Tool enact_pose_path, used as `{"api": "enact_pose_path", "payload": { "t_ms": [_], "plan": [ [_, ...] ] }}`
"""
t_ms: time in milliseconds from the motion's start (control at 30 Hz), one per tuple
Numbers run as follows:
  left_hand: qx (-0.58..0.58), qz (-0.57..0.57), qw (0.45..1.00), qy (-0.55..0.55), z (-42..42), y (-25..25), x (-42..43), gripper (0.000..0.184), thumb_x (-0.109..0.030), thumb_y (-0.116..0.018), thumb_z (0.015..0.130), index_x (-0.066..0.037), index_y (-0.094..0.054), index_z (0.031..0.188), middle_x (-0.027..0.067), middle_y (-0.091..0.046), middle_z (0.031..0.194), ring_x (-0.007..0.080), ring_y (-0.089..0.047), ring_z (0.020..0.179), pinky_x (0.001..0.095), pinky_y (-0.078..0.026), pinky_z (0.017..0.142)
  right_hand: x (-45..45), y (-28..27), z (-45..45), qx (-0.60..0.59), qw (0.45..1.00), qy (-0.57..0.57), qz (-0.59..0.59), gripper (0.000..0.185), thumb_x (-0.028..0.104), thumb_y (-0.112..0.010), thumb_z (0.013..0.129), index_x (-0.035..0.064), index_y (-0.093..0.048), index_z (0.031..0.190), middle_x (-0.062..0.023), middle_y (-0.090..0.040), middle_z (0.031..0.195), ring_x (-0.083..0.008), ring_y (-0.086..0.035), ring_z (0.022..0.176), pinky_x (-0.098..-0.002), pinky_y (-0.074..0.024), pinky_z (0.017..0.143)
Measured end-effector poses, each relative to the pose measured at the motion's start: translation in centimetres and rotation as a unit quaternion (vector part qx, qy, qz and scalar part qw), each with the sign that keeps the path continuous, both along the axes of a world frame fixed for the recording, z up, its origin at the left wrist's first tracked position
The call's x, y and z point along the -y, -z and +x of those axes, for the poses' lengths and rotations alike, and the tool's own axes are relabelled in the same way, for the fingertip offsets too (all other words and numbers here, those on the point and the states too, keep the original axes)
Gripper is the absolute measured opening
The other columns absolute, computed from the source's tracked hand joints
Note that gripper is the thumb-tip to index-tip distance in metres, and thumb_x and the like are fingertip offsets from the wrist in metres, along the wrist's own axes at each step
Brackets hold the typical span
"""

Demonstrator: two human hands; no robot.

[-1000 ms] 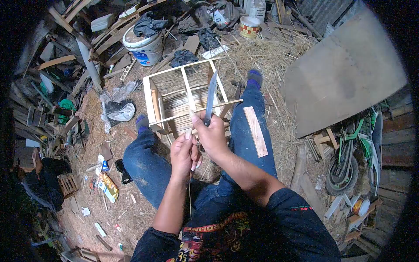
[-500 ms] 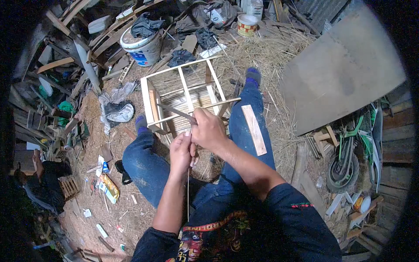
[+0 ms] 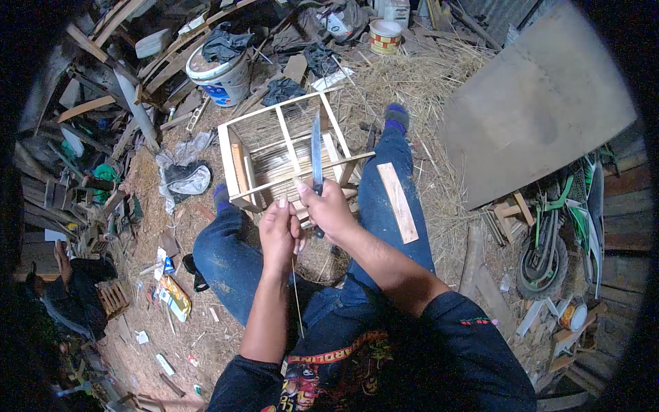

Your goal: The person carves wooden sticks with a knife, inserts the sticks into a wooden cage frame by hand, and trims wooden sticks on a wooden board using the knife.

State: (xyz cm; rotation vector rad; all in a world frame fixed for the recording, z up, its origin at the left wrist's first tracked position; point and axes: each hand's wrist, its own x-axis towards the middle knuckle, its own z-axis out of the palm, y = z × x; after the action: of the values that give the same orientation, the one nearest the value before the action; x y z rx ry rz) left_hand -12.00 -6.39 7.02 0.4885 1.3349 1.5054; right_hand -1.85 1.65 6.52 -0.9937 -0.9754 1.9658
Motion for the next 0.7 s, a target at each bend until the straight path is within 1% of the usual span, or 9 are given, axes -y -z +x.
{"api": "enact_pose_path", "payload": {
  "t_ms": [133,233,300,333,367,467,500,600,700],
  "plan": [
    [0.02,-0.001,1.0,-0.003,-0.7,-0.7,0.0,0.032,-0.033,-0.047,0.112,-0.007,-0.056,0.096,-0.0001,-0.045,0.053,0.0091,-0.033,0.032,0.0261,-0.034,0.033,-0.4,-0.4,0.9,0.004,1.0,-0.018,0.015,0.022,0.027,-0.065,0.105,0.0099,-0.059,0.092,0.0045,-0.052,0.069,-0.0033,-0.043,0.049,-0.023,-0.0356,0.043],
    [0.062,0.032,0.998,0.008,-1.2,-0.4,0.4,0.033,-0.032,-0.045,0.113,-0.006,-0.056,0.097,0.0003,-0.045,0.052,0.0094,-0.032,0.03,0.0261,-0.035,0.033,-0.5,0.0,1.7,0.068,0.996,-0.033,0.053,0.033,0.03,-0.067,0.103,0.0079,-0.06,0.08,0.0052,-0.054,0.067,-0.0045,-0.044,0.05,-0.0263,-0.0365,0.046],
    [0.071,0.041,0.996,0.016,-1.4,-0.5,0.8,0.034,-0.032,-0.044,0.113,-0.005,-0.057,0.097,0.0016,-0.046,0.052,0.0101,-0.034,0.031,0.0264,-0.035,0.033,0.1,0.3,2.4,0.193,0.958,-0.055,0.205,0.036,0.033,-0.069,0.102,0.003,-0.063,0.082,0.0018,-0.059,0.07,-0.008,-0.05,0.058,-0.0301,-0.043,0.054],
    [0.081,0.051,0.995,0.026,-1.4,-0.6,1.0,0.035,-0.033,-0.043,0.114,-0.004,-0.057,0.098,0.0028,-0.047,0.053,0.0108,-0.036,0.031,0.0268,-0.036,0.033,0.4,0.9,2.5,0.205,0.934,-0.036,0.292,0.04,0.039,-0.066,0.103,0.0004,-0.064,0.093,-0.0041,-0.065,0.074,-0.0147,-0.061,0.067,-0.0348,-0.0488,0.063],
    [0.081,0.05,0.995,0.024,-1.3,-0.8,1.1,0.035,-0.033,-0.043,0.114,-0.004,-0.057,0.098,0.0028,-0.047,0.053,0.0108,-0.036,0.031,0.0268,-0.036,0.033,0.8,1.1,2.6,0.205,0.934,-0.038,0.291,0.04,0.039,-0.066,0.103,0.0004,-0.064,0.093,-0.0041,-0.065,0.074,-0.0147,-0.061,0.067,-0.0348,-0.0488,0.063],
    [0.071,0.044,0.996,0.036,-0.8,-2.3,1.4,0.035,-0.032,-0.043,0.114,-0.003,-0.058,0.1,0.0035,-0.047,0.052,0.0106,-0.036,0.031,0.0264,-0.036,0.033,1.2,-2.6,3.5,0.273,0.897,-0.057,0.343,0.039,0.045,-0.056,0.106,0.007,-0.065,0.108,-0.0153,-0.071,0.082,-0.0325,-0.073,0.082,-0.0421,-0.0525,0.067],
    [0.07,0.044,0.996,0.036,-0.6,-2.5,1.5,0.035,-0.032,-0.043,0.114,-0.003,-0.058,0.1,0.0035,-0.047,0.052,0.0106,-0.036,0.031,0.0264,-0.036,0.033,1.2,-3.3,3.8,0.273,0.897,-0.057,0.342,0.039,0.045,-0.056,0.106,0.007,-0.065,0.108,-0.0153,-0.071,0.082,-0.0325,-0.073,0.082,-0.0421,-0.0525,0.067],
    [-0.007,0.057,0.995,0.079,-0.8,-2.4,1.7,0.032,-0.03,-0.044,0.113,-0.003,-0.056,0.101,0.0022,-0.045,0.049,0.0118,-0.036,0.029,0.0263,-0.038,0.033,1.0,-3.6,4.2,0.297,0.782,-0.057,0.546,0.034,0.042,-0.053,0.106,0.0115,-0.068,0.106,-0.0109,-0.068,0.077,-0.0339,-0.069,0.069,-0.0472,-0.0505,0.058],
    [-0.03,0.054,0.995,0.079,-0.7,-2.6,2.2,0.032,-0.03,-0.046,0.113,-0.003,-0.057,0.099,0.002,-0.046,0.049,0.0112,-0.038,0.03,0.0261,-0.038,0.034,0.3,-3.5,4.5,0.351,0.732,-0.031,0.583,0.031,0.039,-0.054,0.106,0.0119,-0.069,0.104,-0.0103,-0.067,0.075,-0.0321,-0.067,0.063,-0.0465,-0.0488,0.054]
  ]
}}
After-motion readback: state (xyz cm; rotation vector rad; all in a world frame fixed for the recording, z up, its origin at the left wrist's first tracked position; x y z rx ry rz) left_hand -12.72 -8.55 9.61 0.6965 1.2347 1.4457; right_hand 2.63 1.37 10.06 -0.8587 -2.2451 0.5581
